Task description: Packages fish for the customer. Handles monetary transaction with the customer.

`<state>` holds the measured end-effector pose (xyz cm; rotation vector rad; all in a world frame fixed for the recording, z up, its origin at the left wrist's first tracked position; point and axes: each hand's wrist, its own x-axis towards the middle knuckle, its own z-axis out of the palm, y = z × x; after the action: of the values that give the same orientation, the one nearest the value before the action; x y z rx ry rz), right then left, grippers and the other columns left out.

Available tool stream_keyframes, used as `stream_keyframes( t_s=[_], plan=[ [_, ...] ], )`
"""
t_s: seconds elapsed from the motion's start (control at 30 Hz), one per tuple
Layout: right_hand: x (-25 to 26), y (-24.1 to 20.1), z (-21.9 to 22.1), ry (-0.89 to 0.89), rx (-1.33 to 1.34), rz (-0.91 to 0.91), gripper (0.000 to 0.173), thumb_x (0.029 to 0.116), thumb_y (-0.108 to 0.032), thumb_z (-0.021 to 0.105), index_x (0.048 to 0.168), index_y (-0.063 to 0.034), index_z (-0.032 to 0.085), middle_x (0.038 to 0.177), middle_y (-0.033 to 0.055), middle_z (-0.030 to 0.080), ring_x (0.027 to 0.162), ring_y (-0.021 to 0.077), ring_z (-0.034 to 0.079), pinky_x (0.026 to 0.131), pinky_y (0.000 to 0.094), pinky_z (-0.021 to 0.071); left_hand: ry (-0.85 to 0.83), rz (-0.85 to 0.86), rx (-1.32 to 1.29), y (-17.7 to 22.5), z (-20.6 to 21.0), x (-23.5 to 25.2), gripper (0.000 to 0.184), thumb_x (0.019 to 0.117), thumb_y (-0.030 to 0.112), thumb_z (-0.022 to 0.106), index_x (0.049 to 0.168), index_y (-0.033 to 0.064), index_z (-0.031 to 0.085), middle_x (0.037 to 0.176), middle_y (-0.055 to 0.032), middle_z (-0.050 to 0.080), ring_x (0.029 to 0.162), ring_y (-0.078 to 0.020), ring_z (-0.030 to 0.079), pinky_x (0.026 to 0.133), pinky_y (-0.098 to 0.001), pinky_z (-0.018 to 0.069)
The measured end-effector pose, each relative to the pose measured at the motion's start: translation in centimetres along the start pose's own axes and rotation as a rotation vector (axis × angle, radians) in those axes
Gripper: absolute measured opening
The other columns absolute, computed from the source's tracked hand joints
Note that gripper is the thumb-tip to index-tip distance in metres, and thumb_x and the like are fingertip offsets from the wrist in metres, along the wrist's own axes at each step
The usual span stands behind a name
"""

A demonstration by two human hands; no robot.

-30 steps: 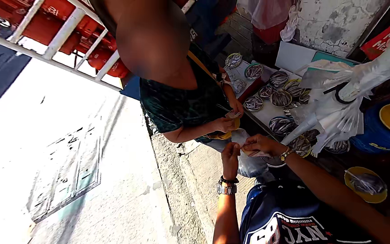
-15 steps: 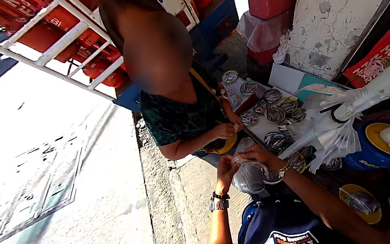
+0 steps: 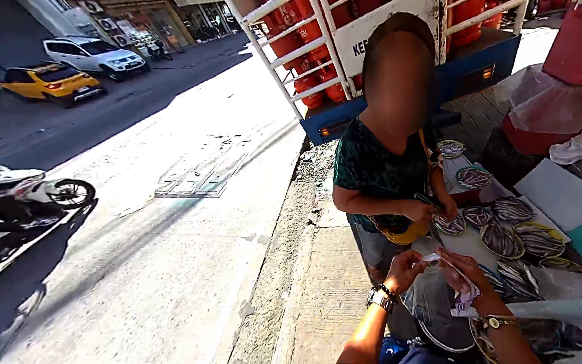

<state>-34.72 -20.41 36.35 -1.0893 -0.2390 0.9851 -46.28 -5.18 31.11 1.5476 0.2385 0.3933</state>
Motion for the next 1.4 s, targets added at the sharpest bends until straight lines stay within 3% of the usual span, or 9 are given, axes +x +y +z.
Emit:
stream_keyframes(
  t_s=[0.23,0.33,0.6,0.73,0.83,0.97,1.07,1.23,1.4],
  plan=[
    [0.1,0.6,-0.5,-0.031,0.093,0.055,0.039,0.1112,-0.017,0.038,0.096,-0.0002,0.070,0.047,-0.0065,0.051,0.031,-0.0022,0.040,0.030,0.0146,0.0334,-0.046,0.009,0.247,0.1,0.1,-0.6,0.025,0.1036,0.019,0.056,0.103,-0.0041,0.065,0.082,-0.0059,0.061,0.072,-0.0091,0.055,0.072,-0.0288,0.0490],
    [-0.3,0.8,-0.2,-0.025,0.101,0.072,0.041,0.1118,-0.017,0.034,0.099,0.0003,0.069,0.046,-0.0072,0.048,0.031,-0.0025,0.038,0.029,0.0145,0.0320,-0.048,0.023,0.264,0.0,-0.1,-1.0,0.026,0.1039,0.020,0.055,0.099,-0.0030,0.066,0.081,-0.0050,0.060,0.073,-0.0092,0.055,0.072,-0.0295,0.0487],
    [-1.2,1.1,0.1,-0.040,0.123,0.098,0.039,0.1115,-0.020,0.038,0.093,-0.0019,0.067,0.046,-0.0089,0.045,0.031,-0.0027,0.037,0.030,0.0143,0.0314,-0.105,0.044,0.179,-0.2,-0.1,-2.1,0.023,0.1034,0.017,0.054,0.096,-0.0021,0.065,0.079,0.0013,0.058,0.070,-0.0019,0.053,0.069,-0.0219,0.0469],
    [-1.5,1.2,0.2,-0.035,0.116,0.088,0.034,0.1108,-0.018,0.041,0.098,-0.0001,0.067,0.048,-0.0086,0.047,0.032,-0.0034,0.037,0.031,0.0132,0.0319,-0.130,0.071,0.142,-0.3,-0.3,-2.7,0.022,0.1030,0.015,0.054,0.096,-0.0021,0.066,0.083,-0.0003,0.062,0.078,-0.0050,0.058,0.078,-0.0252,0.0506],
    [-1.8,1.2,0.3,-0.022,0.091,0.077,0.033,0.1100,-0.018,0.045,0.094,-0.0010,0.069,0.048,-0.0084,0.047,0.033,-0.0032,0.036,0.031,0.0136,0.0311,-0.143,0.059,0.122,-0.4,-0.4,-3.1,0.021,0.1026,0.015,0.054,0.096,-0.0010,0.067,0.085,0.0003,0.064,0.083,-0.0057,0.059,0.083,-0.0268,0.0493],
    [-2.1,1.3,-0.1,-0.013,0.094,0.078,0.033,0.1097,-0.017,0.046,0.096,-0.0002,0.070,0.048,-0.0091,0.046,0.033,-0.0033,0.036,0.031,0.0137,0.0303,-0.132,0.025,0.052,-0.2,0.3,-3.3,0.019,0.1027,0.013,0.053,0.096,0.0018,0.066,0.082,0.0048,0.063,0.074,-0.0001,0.057,0.070,-0.0201,0.0483],
    [-2.4,1.2,-0.4,-0.006,0.099,0.078,0.032,0.1089,-0.019,0.049,0.092,-0.0016,0.070,0.047,-0.0090,0.044,0.032,-0.0028,0.035,0.031,0.0144,0.0301,-0.098,-0.022,0.027,0.2,1.0,-3.4,0.018,0.1026,0.012,0.052,0.094,0.0042,0.065,0.077,0.0066,0.062,0.064,0.0016,0.052,0.058,-0.0167,0.0421],
    [-2.7,1.2,-1.0,-0.018,0.128,0.075,0.032,0.1086,-0.020,0.050,0.092,-0.0011,0.069,0.047,-0.0085,0.043,0.032,-0.0025,0.035,0.031,0.0146,0.0309,-0.040,-0.154,-0.018,1.7,2.0,-3.6,0.020,0.1036,0.012,0.049,0.090,0.0060,0.064,0.072,0.0058,0.059,0.056,0.0009,0.047,0.050,-0.0160,0.0363],
    [-2.8,1.3,-1.0,-0.053,0.147,0.086,0.033,0.1093,-0.017,0.045,0.092,-0.0005,0.068,0.046,-0.0088,0.041,0.032,-0.0024,0.035,0.030,0.0150,0.0310,0.003,-0.173,-0.060,2.6,2.5,-4.2,0.023,0.1032,0.012,0.044,0.086,0.0098,0.060,0.067,0.0077,0.053,0.053,0.0013,0.044,0.049,-0.0153,0.0345]
  ],
)
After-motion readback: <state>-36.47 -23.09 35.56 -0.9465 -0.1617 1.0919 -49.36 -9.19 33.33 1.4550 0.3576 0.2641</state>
